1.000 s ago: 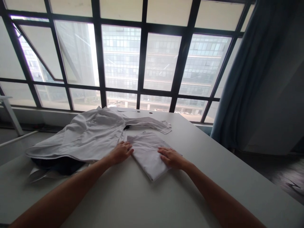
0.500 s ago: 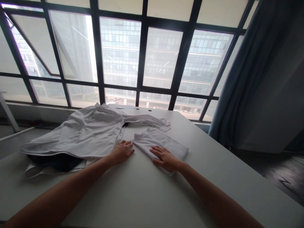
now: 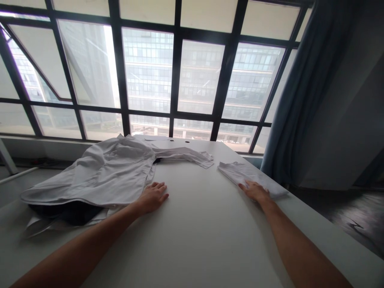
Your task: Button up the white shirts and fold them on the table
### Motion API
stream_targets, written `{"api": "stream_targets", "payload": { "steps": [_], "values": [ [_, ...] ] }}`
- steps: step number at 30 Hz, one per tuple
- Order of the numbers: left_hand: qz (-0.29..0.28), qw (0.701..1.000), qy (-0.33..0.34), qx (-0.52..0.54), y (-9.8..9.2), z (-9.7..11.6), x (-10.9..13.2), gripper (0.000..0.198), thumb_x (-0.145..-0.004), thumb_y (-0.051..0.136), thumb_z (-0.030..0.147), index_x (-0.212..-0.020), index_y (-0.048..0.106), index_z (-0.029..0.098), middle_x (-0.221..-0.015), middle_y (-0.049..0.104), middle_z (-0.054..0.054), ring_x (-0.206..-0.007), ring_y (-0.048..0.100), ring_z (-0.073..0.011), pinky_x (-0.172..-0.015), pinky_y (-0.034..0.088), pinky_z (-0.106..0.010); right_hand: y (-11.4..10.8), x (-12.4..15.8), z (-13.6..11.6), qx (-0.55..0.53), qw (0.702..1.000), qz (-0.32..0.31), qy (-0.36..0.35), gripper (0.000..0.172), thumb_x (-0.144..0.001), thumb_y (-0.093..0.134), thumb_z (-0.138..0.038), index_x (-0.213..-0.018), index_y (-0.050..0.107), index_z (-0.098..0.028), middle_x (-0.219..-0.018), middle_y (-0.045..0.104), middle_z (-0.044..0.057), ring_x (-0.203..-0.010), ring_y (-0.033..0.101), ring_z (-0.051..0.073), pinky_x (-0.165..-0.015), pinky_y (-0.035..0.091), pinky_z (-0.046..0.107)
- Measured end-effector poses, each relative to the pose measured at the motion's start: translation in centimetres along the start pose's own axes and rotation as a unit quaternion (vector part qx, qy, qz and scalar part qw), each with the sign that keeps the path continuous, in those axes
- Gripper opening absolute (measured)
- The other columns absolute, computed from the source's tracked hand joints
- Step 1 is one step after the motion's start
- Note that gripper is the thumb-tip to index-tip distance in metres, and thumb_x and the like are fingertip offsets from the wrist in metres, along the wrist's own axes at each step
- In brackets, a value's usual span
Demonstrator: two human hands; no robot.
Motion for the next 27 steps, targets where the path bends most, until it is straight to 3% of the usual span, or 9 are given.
{"api": "stream_targets", "payload": {
  "steps": [4,14,18,24,27],
  "values": [
    [0.007,1.000,0.006,0.010,0.1,-0.1,0.0,0.043,-0.096,0.039,0.041,-0.131,0.053,0.020,-0.145,0.047,-0.012,-0.133,0.041,-0.0297,-0.107,0.034,-0.046,0.6,-0.5,0.7,-0.036,0.998,-0.047,0.033,0.058,-0.095,0.034,-0.046,-0.147,0.041,-0.019,-0.153,0.035,0.017,-0.141,0.027,0.038,-0.107,0.022,0.067],
    [0.003,1.000,0.010,0.007,-0.2,-0.1,0.2,0.044,-0.097,0.039,0.041,-0.132,0.053,0.020,-0.145,0.047,-0.012,-0.133,0.041,-0.0279,-0.108,0.033,-0.044,1.9,-1.2,1.7,-0.058,0.991,0.008,0.118,0.059,-0.096,0.028,-0.044,-0.149,0.038,-0.021,-0.156,0.027,0.020,-0.144,0.018,0.038,-0.106,0.011,0.069],
    [-0.002,1.000,0.008,0.006,-0.3,0.0,0.3,0.044,-0.097,0.040,0.040,-0.133,0.053,0.018,-0.146,0.047,-0.011,-0.134,0.040,-0.0282,-0.109,0.034,-0.044,1.8,-1.1,2.3,-0.075,0.991,0.019,0.114,0.059,-0.095,0.029,-0.044,-0.146,0.043,-0.019,-0.154,0.030,0.022,-0.143,0.019,0.039,-0.106,0.013,0.067],
    [0.003,1.000,0.016,0.012,-0.8,0.2,0.4,0.043,-0.095,0.042,0.040,-0.130,0.056,0.018,-0.143,0.050,-0.012,-0.133,0.042,-0.0280,-0.109,0.035,-0.044,1.4,-0.5,2.0,-0.077,0.986,0.073,0.127,0.056,-0.093,0.032,-0.043,-0.133,0.057,-0.013,-0.143,0.043,0.027,-0.133,0.032,0.046,-0.100,0.019,0.073],
    [0.012,0.999,0.022,0.030,-1.3,0.2,0.5,0.041,-0.094,0.045,0.040,-0.125,0.060,0.019,-0.139,0.054,-0.012,-0.130,0.046,-0.0275,-0.109,0.036,-0.041,0.5,-0.4,1.5,-0.062,0.991,0.069,0.095,0.058,-0.093,0.028,-0.044,-0.132,0.056,-0.011,-0.141,0.043,0.028,-0.132,0.032,0.045,-0.100,0.017,0.075]
  ]
}}
Point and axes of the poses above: each hand's wrist, its own x-axis away from the middle knuckle, its own y-axis out of the palm, z = x × y, the point moved 1 cm from there along -x, towards the middle knuckle
